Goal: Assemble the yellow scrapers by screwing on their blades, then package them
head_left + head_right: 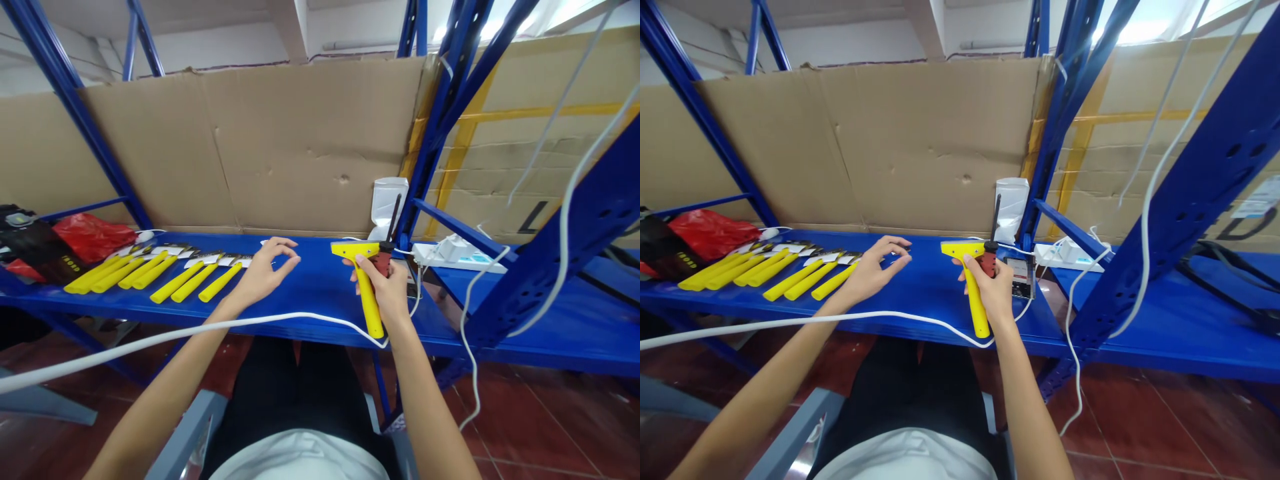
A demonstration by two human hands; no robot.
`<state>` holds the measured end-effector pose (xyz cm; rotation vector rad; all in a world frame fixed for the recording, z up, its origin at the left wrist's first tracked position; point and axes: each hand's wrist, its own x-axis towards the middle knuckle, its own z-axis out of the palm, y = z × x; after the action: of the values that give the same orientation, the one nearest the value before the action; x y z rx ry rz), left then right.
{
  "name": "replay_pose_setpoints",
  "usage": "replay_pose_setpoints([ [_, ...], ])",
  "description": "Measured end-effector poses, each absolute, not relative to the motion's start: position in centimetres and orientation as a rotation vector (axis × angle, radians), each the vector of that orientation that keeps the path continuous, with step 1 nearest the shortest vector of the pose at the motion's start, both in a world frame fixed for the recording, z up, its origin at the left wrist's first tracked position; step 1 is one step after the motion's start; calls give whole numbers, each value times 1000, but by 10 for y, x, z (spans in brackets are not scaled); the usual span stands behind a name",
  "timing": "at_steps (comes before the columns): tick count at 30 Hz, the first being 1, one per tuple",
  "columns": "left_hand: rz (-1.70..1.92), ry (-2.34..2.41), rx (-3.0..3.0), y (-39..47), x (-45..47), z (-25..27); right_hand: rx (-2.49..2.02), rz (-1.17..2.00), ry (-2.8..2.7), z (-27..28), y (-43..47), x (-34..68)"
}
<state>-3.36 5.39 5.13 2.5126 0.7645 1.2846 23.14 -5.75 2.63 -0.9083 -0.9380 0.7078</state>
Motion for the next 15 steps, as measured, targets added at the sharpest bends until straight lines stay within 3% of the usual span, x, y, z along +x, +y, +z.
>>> replay_pose_setpoints([
  [7, 1296, 436, 2605, 34, 18, 71, -1018, 828, -1022, 26, -58, 230],
  [15, 1121, 393, 2494, 50, 32, 66, -1072, 891, -1024, 30, -58, 231],
])
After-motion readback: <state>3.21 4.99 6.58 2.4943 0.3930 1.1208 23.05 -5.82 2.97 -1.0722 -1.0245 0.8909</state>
